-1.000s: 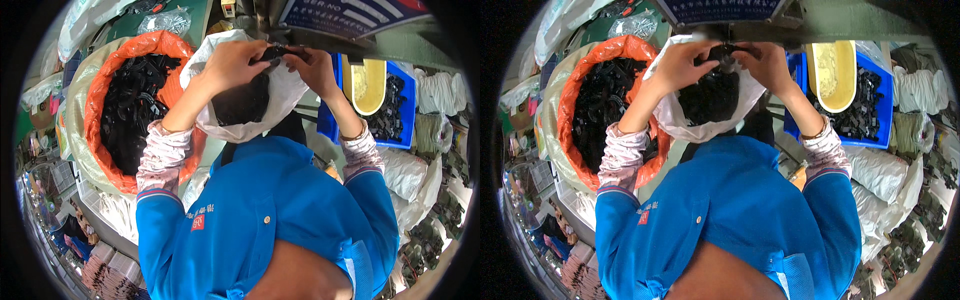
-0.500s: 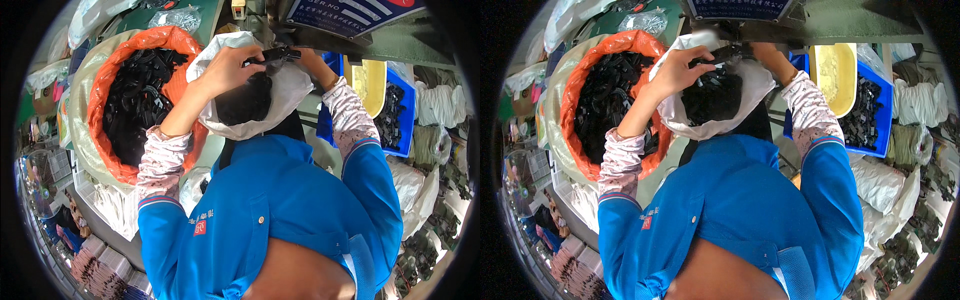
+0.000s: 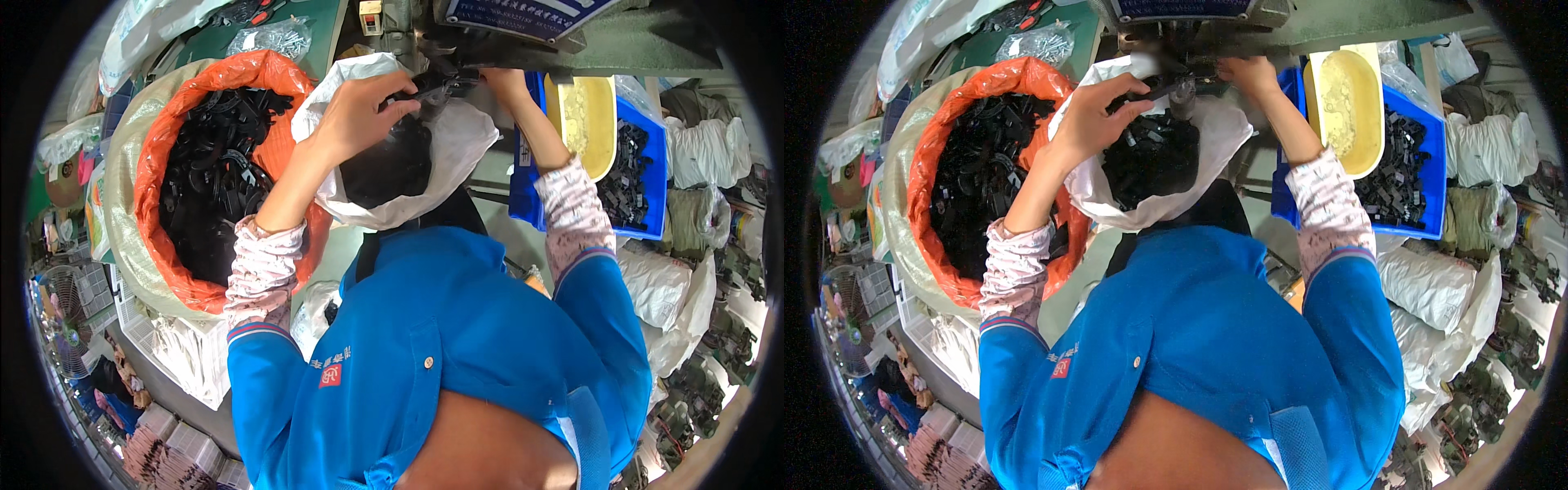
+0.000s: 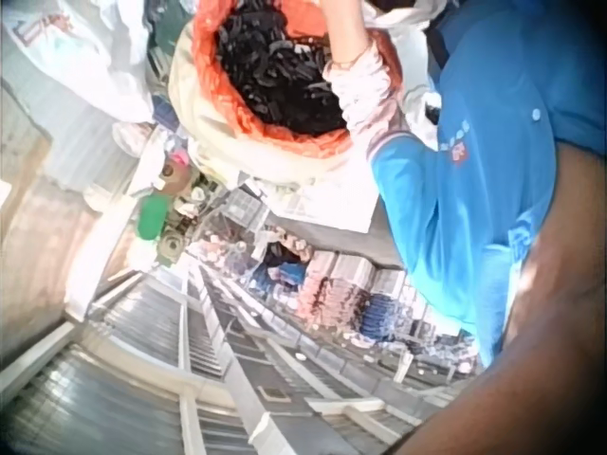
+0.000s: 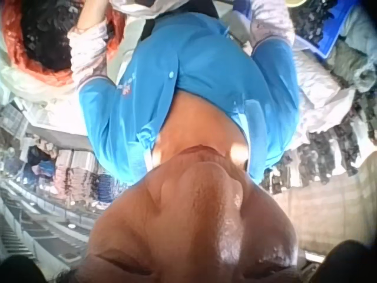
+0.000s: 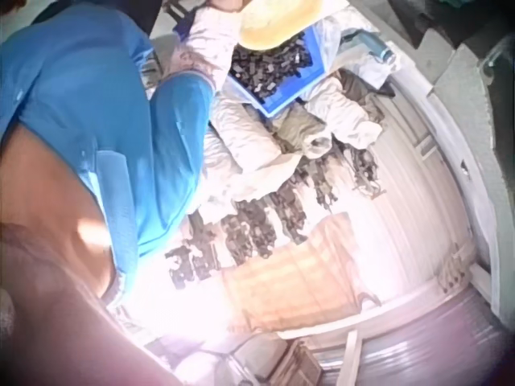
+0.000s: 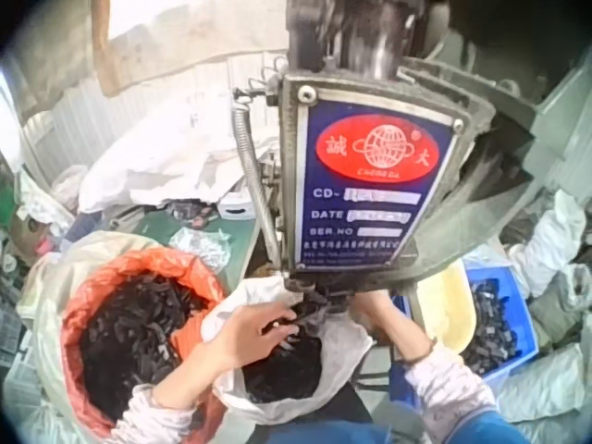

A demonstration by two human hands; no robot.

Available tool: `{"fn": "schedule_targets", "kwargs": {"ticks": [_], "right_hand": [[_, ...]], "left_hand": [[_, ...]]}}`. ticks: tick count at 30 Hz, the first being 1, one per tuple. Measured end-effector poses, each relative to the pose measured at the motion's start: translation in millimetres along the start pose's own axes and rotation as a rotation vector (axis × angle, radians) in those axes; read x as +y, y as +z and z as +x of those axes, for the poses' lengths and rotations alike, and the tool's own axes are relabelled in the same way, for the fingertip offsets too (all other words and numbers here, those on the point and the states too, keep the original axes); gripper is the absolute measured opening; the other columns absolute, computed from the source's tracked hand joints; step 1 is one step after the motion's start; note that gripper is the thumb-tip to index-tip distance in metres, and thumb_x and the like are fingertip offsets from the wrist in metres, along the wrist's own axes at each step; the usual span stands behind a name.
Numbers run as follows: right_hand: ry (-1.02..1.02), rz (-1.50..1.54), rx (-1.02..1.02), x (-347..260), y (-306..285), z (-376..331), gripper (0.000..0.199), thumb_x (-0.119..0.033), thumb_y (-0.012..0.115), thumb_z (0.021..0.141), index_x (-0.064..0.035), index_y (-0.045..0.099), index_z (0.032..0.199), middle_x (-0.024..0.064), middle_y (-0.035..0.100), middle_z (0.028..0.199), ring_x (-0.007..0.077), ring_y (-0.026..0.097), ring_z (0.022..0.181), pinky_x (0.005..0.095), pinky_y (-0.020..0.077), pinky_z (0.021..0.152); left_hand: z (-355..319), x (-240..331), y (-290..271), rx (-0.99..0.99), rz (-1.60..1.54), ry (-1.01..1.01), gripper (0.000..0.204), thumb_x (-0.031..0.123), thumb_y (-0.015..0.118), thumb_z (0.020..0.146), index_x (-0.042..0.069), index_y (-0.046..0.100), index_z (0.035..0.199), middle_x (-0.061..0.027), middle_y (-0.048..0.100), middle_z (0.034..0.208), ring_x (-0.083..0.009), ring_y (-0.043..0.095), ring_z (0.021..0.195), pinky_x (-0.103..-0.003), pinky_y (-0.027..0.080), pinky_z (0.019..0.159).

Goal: The person picks small black plastic parts from a blue bin and a yellow scoop, then places them into a white sack. The person repeats this process, handling parts one at a time and occasionally refilling the scoop from a large sack.

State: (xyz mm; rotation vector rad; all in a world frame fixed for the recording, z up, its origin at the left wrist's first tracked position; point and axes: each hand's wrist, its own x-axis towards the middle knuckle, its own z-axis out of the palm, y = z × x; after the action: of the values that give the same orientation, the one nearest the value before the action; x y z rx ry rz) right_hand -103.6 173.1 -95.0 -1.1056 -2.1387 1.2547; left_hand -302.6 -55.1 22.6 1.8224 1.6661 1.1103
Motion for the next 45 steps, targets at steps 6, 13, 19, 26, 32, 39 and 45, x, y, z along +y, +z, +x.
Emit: {"fn": "schedule_targets", "kwargs": {"ticks": [6, 13, 19, 26, 32, 39, 45], "right_hand": [[0.180, 0.716, -0.040, -85, -9, -64, 0.024, -0.013, 0.073, 0.088, 0.0034, 0.065, 0.103, 0.0073, 0.067, 0.088, 0.0162, 0.065, 0.081, 0.0286, 0.0548, 0.072], [0.081, 0.700, -0.188, -109, -1, -62, 0.018, -0.010, 0.073, 0.087, -0.0002, 0.068, 0.101, 0.0067, 0.068, 0.087, 0.0144, 0.064, 0.077, 0.0280, 0.0537, 0.069], [0.181, 0.814, -0.272, -110, 1, -61, 0.016, -0.012, 0.076, 0.083, -0.0019, 0.070, 0.094, 0.0056, 0.069, 0.087, 0.0144, 0.063, 0.075, 0.0308, 0.0535, 0.070], [-0.246, 0.207, 0.029, -89, 26, -82, 0.027, -0.029, 0.067, 0.093, -0.0023, 0.071, 0.090, 0.0081, 0.068, 0.075, 0.0156, 0.065, 0.066, 0.0313, 0.0522, 0.062], [-0.638, 0.069, 0.471, -55, -101, -167, 0.010, -0.007, 0.065, 0.090, -0.0015, 0.071, 0.095, 0.0111, 0.070, 0.088, 0.0199, 0.068, 0.077, 0.0322, 0.0533, 0.067], [0.044, -0.339, 0.678, 122, -287, -174, 0.022, -0.023, 0.066, 0.091, -0.0046, 0.073, 0.099, 0.0145, 0.071, 0.088, 0.0235, 0.069, 0.076, 0.0330, 0.0531, 0.069], [0.000, -0.590, 0.235, 179, -293, -78, 0.054, -0.059, 0.052, 0.091, -0.0136, 0.072, 0.111, 0.0160, 0.070, 0.106, 0.0369, 0.064, 0.102, 0.0455, 0.0484, 0.091]], "left_hand": [[-53, -24, -1, 0.011, 0.346, 0.091, 0.047, 0.018, 0.076, 0.078, 0.010, 0.062, 0.122, -0.0200, 0.063, 0.117, -0.0340, 0.062, 0.103, -0.040, 0.048, 0.086], [-112, -17, 44, 0.076, -0.150, -0.362, 0.033, 0.006, 0.068, 0.086, 0.004, 0.065, 0.119, -0.0150, 0.070, 0.106, -0.0237, 0.071, 0.092, -0.033, 0.055, 0.078], [-113, 4, 88, 0.084, -0.299, -0.352, 0.019, 0.003, 0.062, 0.092, -0.001, 0.069, 0.109, -0.0100, 0.073, 0.100, -0.0144, 0.070, 0.091, -0.026, 0.052, 0.080], [-62, 28, 156, -0.128, -0.652, -0.490, 0.019, 0.008, 0.063, 0.094, -0.002, 0.064, 0.110, -0.0103, 0.072, 0.095, -0.0142, 0.069, 0.084, -0.026, 0.053, 0.068], [-9, 53, 197, -0.147, -0.745, -0.585, 0.032, 0.012, 0.064, 0.095, -0.006, 0.055, 0.120, -0.0155, 0.070, 0.097, -0.0186, 0.070, 0.080, -0.029, 0.057, 0.060], [66, 88, 234, -0.146, -0.600, -0.721, 0.063, 0.032, 0.071, 0.089, -0.009, 0.045, 0.128, -0.0205, 0.067, 0.096, -0.0238, 0.070, 0.075, -0.029, 0.056, 0.052], [101, 65, 268, -0.124, -0.299, -0.721, 0.047, 0.029, 0.065, 0.090, -0.011, 0.057, 0.115, -0.0186, 0.070, 0.082, -0.0223, 0.070, 0.057, -0.030, 0.054, 0.046]]}}
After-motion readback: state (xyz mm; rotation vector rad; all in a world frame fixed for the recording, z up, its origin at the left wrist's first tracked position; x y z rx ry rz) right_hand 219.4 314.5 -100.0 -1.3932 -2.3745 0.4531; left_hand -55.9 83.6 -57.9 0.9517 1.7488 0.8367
